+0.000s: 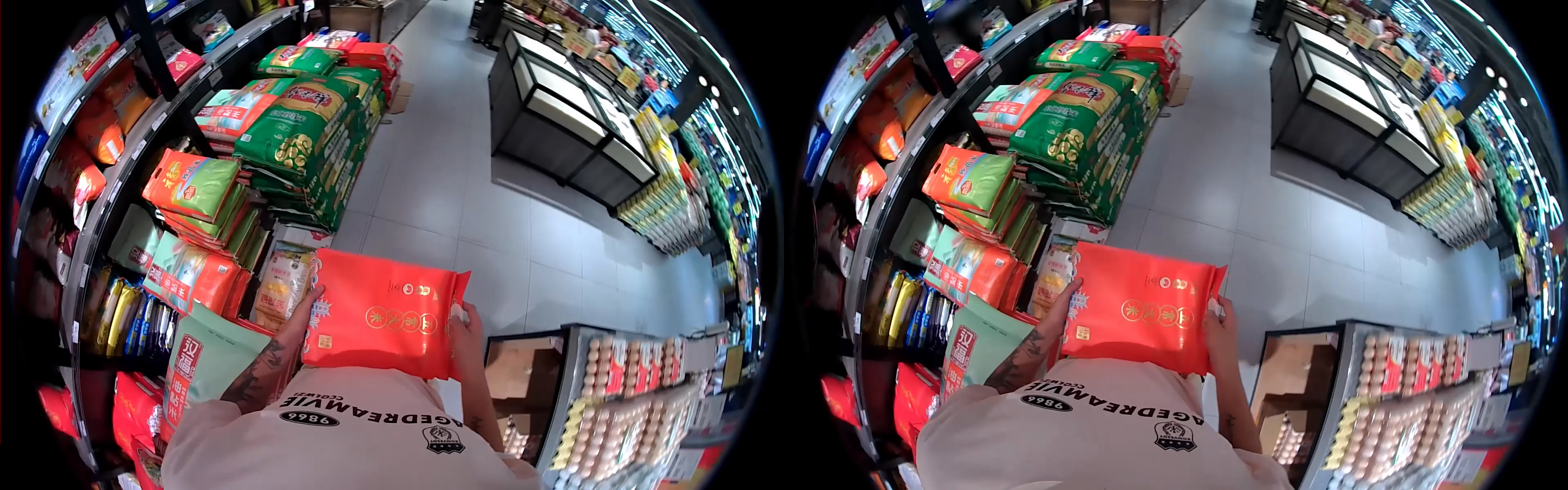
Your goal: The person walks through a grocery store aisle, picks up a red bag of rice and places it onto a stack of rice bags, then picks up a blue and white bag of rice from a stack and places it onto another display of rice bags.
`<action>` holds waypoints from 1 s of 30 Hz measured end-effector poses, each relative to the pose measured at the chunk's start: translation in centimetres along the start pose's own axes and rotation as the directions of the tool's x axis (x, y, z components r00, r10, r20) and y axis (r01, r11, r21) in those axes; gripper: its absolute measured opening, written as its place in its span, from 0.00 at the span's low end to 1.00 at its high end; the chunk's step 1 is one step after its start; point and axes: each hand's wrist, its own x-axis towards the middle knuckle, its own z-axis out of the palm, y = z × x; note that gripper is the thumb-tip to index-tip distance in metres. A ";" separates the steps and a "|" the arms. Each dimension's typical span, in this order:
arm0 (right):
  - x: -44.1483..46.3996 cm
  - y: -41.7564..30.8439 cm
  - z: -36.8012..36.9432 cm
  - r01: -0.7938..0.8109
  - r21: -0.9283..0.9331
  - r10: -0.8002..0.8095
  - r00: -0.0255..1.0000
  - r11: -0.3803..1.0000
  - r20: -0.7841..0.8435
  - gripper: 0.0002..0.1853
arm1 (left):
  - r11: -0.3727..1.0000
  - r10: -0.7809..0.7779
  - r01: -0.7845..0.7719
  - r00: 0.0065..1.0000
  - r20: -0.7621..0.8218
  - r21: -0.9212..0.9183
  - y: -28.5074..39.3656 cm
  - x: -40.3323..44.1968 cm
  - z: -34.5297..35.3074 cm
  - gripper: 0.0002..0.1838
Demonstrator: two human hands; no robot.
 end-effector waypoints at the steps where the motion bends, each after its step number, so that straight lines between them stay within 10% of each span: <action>1: 2.5 -1.3 -0.1 0.005 -0.053 -0.003 0.999 0.999 0.045 0.18 | 0.999 0.040 -0.040 0.999 -0.015 -0.013 0.6 0.6 1.2 0.27; 8: 15.9 -6.8 1.3 0.072 -0.169 -0.044 0.985 0.983 0.169 0.18 | 0.989 0.059 -0.071 0.994 -0.092 -0.132 4.4 9.2 5.5 0.29; 25: 38.9 -18.3 10.1 -0.077 -0.001 0.073 0.948 0.997 -0.311 0.18 | 0.932 -0.347 0.317 0.921 0.180 0.177 29.2 41.0 16.5 0.29; 30: 47.3 -20.7 12.9 -0.095 0.032 0.101 0.951 0.995 -0.292 0.18 | 0.964 -0.240 0.219 0.961 0.140 0.149 33.3 48.1 17.7 0.30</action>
